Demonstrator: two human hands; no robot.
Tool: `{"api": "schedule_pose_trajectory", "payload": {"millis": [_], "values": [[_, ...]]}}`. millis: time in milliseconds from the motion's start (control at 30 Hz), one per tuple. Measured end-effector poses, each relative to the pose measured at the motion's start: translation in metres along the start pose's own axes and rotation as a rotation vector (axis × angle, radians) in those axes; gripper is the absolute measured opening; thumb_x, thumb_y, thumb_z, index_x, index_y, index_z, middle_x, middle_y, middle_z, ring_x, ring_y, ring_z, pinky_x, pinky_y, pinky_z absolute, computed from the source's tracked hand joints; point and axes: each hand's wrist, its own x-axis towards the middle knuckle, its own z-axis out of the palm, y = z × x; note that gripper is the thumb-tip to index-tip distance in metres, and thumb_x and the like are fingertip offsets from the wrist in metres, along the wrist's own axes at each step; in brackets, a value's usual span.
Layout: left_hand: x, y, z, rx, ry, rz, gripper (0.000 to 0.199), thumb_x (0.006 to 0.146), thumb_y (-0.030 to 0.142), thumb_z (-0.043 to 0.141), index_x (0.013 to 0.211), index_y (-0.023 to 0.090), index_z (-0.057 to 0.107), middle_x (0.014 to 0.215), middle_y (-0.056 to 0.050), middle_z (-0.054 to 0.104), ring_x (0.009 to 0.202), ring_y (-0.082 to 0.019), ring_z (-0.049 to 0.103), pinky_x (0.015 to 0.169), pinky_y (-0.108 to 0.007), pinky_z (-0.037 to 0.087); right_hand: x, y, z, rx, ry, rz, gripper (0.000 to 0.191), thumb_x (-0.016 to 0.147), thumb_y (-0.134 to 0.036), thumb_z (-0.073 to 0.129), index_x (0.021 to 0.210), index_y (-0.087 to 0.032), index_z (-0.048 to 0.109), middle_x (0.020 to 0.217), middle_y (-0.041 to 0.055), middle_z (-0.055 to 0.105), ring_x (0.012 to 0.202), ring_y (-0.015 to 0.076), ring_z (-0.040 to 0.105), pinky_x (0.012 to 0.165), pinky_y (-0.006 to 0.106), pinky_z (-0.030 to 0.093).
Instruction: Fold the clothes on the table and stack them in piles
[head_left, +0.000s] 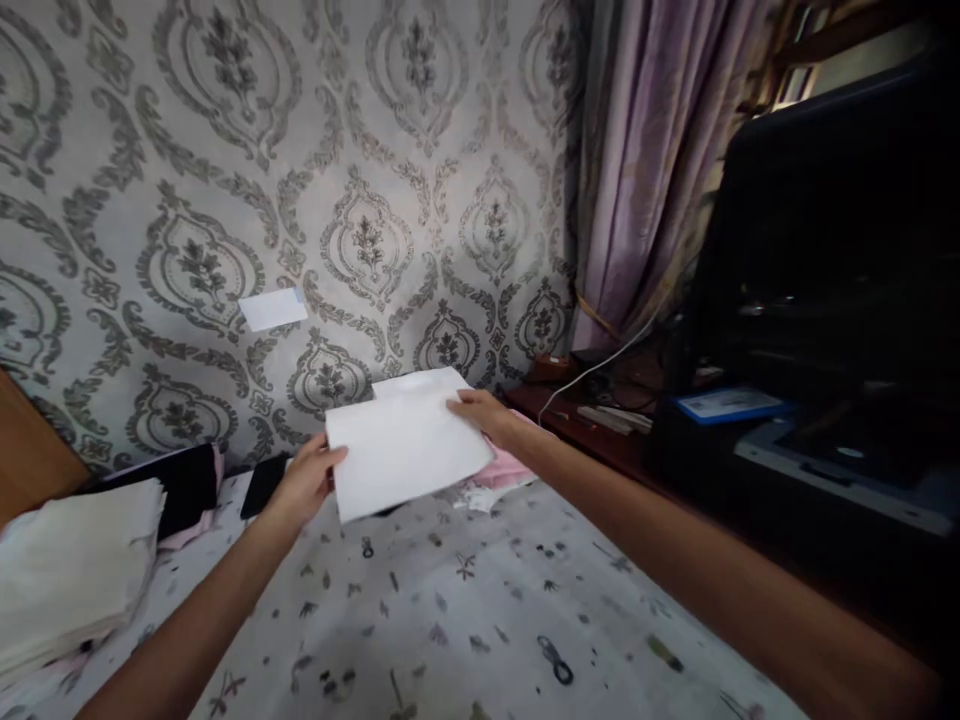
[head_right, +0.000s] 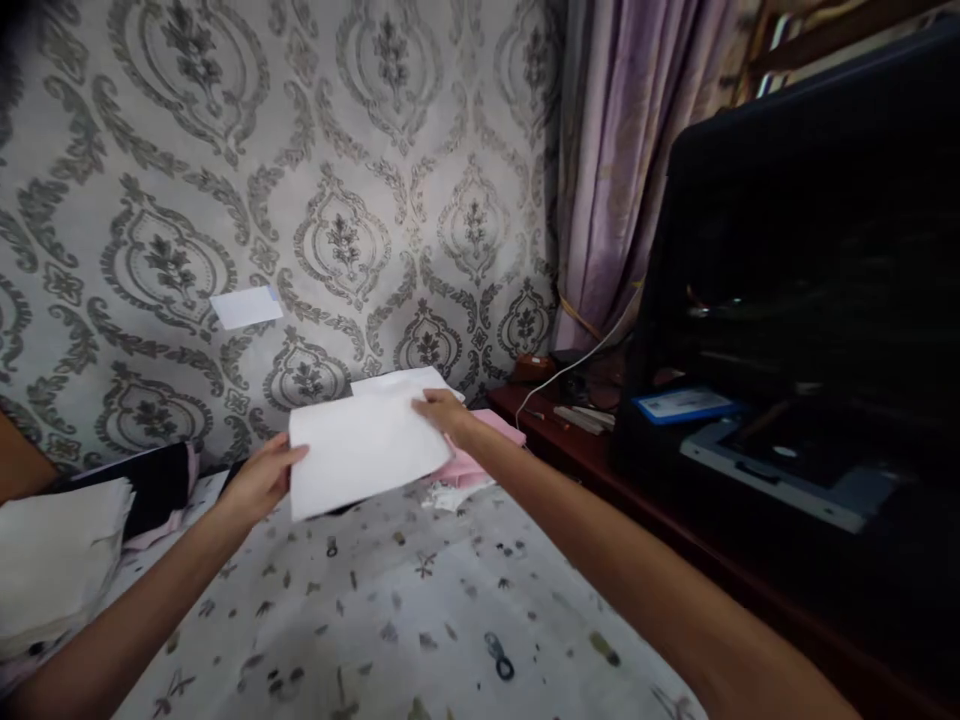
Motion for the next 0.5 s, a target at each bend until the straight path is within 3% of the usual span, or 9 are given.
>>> {"api": "schedule_pose_trajectory", "payload": {"millis": [133, 233, 367, 500], "values": [[0.083, 0.015, 0.051, 0.067, 0.064, 0.058, 0.038, 0.065, 0.009, 0.066, 0.102, 0.016, 0.063, 0.086, -0.006, 0.075, 0.078, -0.021, 0.070, 0.066, -0.031, 0.057, 0.071, -0.008, -0.029, -0.159, 0.168, -0.027, 0.013, 0.085, -0.022, 0.058, 0.090, -0.014, 0.068, 0.078, 0.0026, 0.070, 0.069, 0.0170, 0.063, 0.061, 0.025, 0.050], [0.133, 0.014, 0.075, 0.111, 0.093, 0.067, 0.039, 0.070, 0.008, 0.066, 0.107, 0.017, 0.063, 0.085, -0.005, 0.075, 0.080, -0.022, 0.071, 0.068, -0.031, 0.057, 0.119, -0.005, -0.041, -0.309, 0.259, -0.053, 0.013, 0.087, -0.021, 0.058, 0.087, -0.013, 0.069, 0.084, 0.0031, 0.069, 0.084, 0.0208, 0.064, 0.069, 0.027, 0.050], [0.176, -0.012, 0.086, 0.207, 0.127, 0.016, 0.028, 0.081, 0.013, 0.066, 0.108, 0.015, 0.064, 0.091, -0.006, 0.073, 0.081, -0.021, 0.070, 0.071, -0.033, 0.058, 0.162, 0.022, -0.039, -0.485, 0.285, -0.048, 0.020, 0.092, -0.029, 0.061, 0.104, -0.014, 0.067, 0.107, 0.0066, 0.068, 0.100, 0.0224, 0.063, 0.084, 0.036, 0.053], [0.197, -0.048, 0.086, 0.316, 0.139, -0.065, 0.034, 0.092, 0.034, 0.062, 0.120, 0.015, 0.059, 0.117, -0.009, 0.064, 0.099, -0.021, 0.065, 0.084, -0.042, 0.057, 0.177, 0.066, -0.026, -0.624, 0.267, 0.038, 0.035, 0.095, -0.036, 0.060, 0.124, -0.017, 0.058, 0.124, 0.0094, 0.060, 0.104, 0.0216, 0.063, 0.087, 0.043, 0.055]]}}
